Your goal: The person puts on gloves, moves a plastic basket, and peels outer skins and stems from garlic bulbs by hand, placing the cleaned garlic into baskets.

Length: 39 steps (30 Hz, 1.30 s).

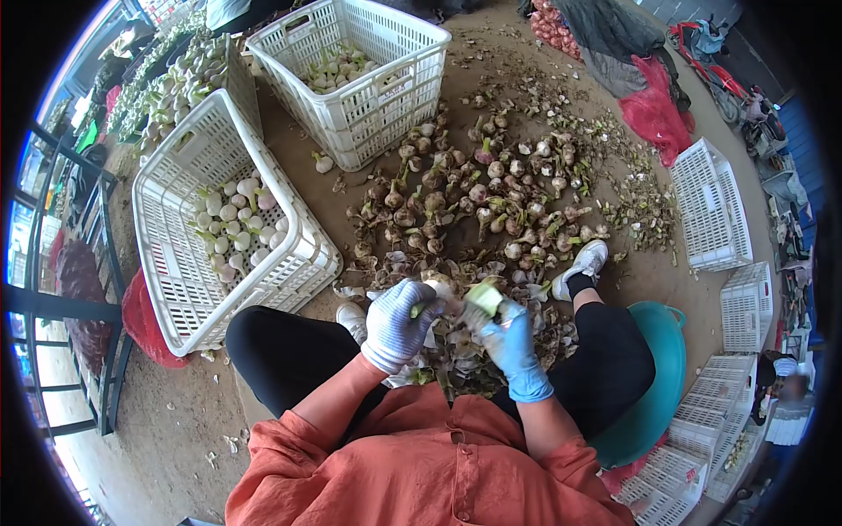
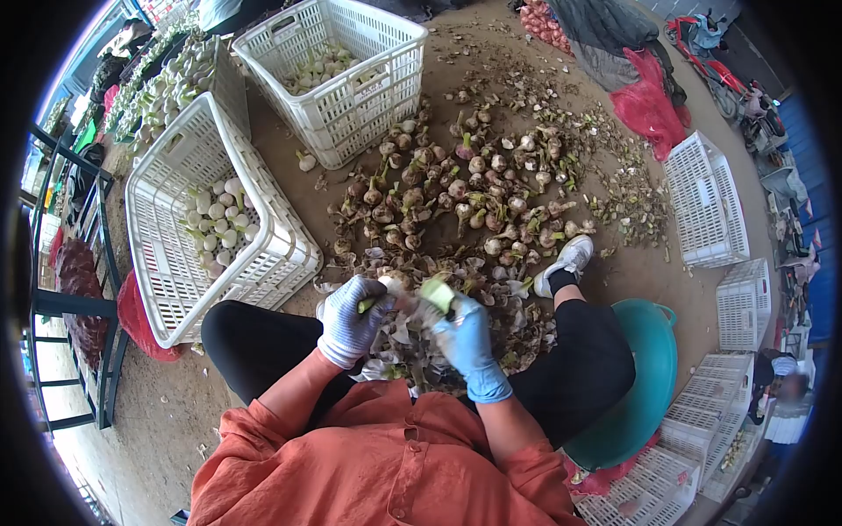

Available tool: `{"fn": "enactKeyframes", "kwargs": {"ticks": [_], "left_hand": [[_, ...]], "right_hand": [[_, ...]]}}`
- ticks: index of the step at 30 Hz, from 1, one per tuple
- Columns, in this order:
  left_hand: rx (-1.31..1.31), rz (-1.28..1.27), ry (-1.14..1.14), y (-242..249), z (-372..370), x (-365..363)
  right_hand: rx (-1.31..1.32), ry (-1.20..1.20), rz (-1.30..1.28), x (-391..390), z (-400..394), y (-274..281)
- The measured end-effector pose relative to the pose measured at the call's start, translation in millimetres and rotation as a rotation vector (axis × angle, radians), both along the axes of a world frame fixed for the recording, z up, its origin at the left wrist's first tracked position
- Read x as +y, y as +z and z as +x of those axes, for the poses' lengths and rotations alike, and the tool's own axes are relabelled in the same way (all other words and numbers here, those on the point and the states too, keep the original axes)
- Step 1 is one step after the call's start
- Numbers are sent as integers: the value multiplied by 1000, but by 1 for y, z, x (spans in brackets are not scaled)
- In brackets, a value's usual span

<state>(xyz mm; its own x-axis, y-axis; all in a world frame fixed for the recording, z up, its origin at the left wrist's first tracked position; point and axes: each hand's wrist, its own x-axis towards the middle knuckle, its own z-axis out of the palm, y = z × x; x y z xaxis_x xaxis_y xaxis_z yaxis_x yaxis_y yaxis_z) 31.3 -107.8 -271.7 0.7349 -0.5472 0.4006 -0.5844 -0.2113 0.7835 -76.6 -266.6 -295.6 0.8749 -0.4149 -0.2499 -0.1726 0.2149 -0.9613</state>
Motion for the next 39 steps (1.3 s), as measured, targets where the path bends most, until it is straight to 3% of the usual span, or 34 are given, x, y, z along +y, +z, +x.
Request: {"fn": "enactKeyframes", "kwargs": {"ticks": [1,3,5,6,7,9,11,13,15,19,21,27,29,30,31,33,35,36,38,39], "left_hand": [[2,2,-4,1,1,2],[59,-87,-33,3,1,5],[24,-60,-87,-2,-1,7],[-23,-38,-103,-4,-1,5],[-68,-16,-118,-6,-3,4],[-128,-18,-153,-9,-3,1],[-197,-58,-255,-9,-4,-1],[-296,-16,-321,-1,-5,0],[-272,-23,-269,-2,-7,-1],[-218,4,-220,-8,-6,-1],[-218,4,-247,-9,-8,-2],[-232,-79,-434,-8,0,3],[-105,-199,-466,-10,1,6],[316,-328,-377,-7,-4,7],[738,-451,-273,-6,-6,8],[1197,-591,-149,-10,-2,5],[1348,-665,-112,-22,2,1],[1350,-655,-113,-23,1,-1],[1578,-655,29,-21,0,-8],[1529,-602,-18,-20,-2,-9]], "right_hand": [[-96,-124,84,-13,1,-22],[205,10,-750,-60,-19,-50],[455,336,-1301,-61,-35,-55],[351,289,-1361,-50,-43,-53],[356,291,-1360,-40,-38,-36],[19,144,-821,-18,-19,19],[-59,131,-877,-2,-8,48],[-96,125,-941,-6,-3,40],[58,142,-718,-16,1,38],[-145,43,-1002,5,-8,49],[-202,46,-1307,11,-10,29],[-120,-105,-1339,-29,16,9],[88,-45,-1353,-44,-3,-15],[157,131,-1359,-47,-19,-33],[227,310,-1357,-46,-37,-48],[465,443,-1103,-31,-52,-42],[159,339,-816,-28,-44,-39],[161,332,-809,-20,-35,-33],[-186,195,-46,5,-8,-10],[-186,166,60,15,-1,4]]}}
